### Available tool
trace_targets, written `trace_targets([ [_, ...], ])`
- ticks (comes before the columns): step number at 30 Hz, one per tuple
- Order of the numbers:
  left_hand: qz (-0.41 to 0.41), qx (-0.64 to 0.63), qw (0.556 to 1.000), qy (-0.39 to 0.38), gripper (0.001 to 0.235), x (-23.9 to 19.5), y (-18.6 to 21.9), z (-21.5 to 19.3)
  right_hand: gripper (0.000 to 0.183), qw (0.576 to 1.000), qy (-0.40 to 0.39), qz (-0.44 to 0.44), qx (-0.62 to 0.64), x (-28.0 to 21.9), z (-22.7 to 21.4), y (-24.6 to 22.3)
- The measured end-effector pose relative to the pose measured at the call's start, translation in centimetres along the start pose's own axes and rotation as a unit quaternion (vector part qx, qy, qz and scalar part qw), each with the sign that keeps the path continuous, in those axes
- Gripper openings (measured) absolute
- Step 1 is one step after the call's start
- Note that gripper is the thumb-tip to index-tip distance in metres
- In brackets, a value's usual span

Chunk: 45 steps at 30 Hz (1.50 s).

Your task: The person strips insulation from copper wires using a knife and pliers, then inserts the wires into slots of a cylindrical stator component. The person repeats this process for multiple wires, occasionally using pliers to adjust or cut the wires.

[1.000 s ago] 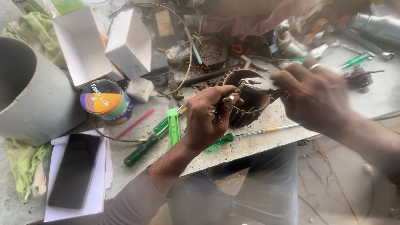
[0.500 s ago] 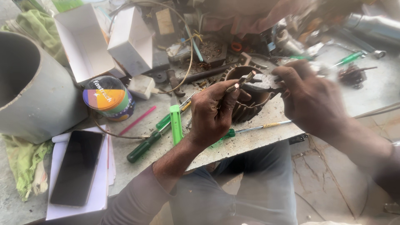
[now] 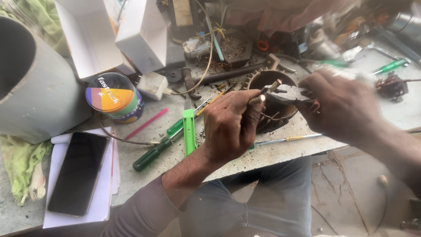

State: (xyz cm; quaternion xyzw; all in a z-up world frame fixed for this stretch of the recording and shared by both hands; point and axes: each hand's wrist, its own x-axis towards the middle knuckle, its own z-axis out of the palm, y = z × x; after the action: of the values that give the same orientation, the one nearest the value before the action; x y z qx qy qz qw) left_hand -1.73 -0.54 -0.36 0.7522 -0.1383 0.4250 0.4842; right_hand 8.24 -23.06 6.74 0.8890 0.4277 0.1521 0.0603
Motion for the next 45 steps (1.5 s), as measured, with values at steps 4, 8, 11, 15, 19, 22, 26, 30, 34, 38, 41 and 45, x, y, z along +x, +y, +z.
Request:
trace_targets([
  [4,0.046,0.081,0.996,-0.005,0.02,-0.2,-0.4,0.2,0.022,0.999,0.014,-0.026,0.016,1.2,0.3,1.0],
  [8,0.057,0.073,0.996,0.013,0.02,0.2,-1.1,1.0,0.009,0.999,0.002,-0.038,-0.004,1.8,0.5,1.6],
  [11,-0.055,-0.101,0.993,-0.041,0.022,0.0,-1.3,0.8,0.006,0.998,0.002,-0.058,0.011,2.2,0.2,1.8],
  [15,-0.183,-0.251,0.946,-0.098,0.025,0.1,-1.5,0.4,0.023,0.993,0.038,-0.114,0.0,2.3,-1.0,1.8],
  [19,-0.242,-0.407,0.867,-0.151,0.028,0.2,-1.7,0.2,0.015,0.99,0.079,-0.111,-0.04,1.7,-1.8,1.9],
  [22,-0.266,-0.476,0.818,-0.18,0.03,0.0,-1.9,0.1,0.013,0.998,0.006,-0.059,-0.022,1.7,-1.5,1.9],
  [26,-0.296,-0.494,0.795,-0.192,0.033,0.0,-2.1,-0.1,0.025,0.996,0.039,-0.053,0.054,1.4,-1.1,1.4],
  [30,-0.3,-0.501,0.79,-0.185,0.033,0.1,-2.3,0.0,0.032,0.996,0.011,-0.023,0.085,1.4,-1.0,1.2],
  [34,-0.294,-0.487,0.801,-0.189,0.032,0.0,-2.3,0.0,0.037,0.999,-0.027,-0.001,0.045,1.4,-1.1,1.2],
  [38,-0.282,-0.464,0.82,-0.18,0.032,-0.1,-2.2,0.3,0.032,0.999,-0.033,-0.023,-0.016,1.1,-1.2,1.9],
  [41,-0.256,-0.453,0.837,-0.169,0.031,-0.2,-2.0,0.4,0.028,0.999,-0.009,-0.052,0.011,1.1,-0.7,2.4],
  [45,-0.245,-0.437,0.849,-0.168,0.029,-0.3,-1.8,0.5,0.025,0.993,0.008,-0.063,0.095,1.0,0.4,2.8],
])
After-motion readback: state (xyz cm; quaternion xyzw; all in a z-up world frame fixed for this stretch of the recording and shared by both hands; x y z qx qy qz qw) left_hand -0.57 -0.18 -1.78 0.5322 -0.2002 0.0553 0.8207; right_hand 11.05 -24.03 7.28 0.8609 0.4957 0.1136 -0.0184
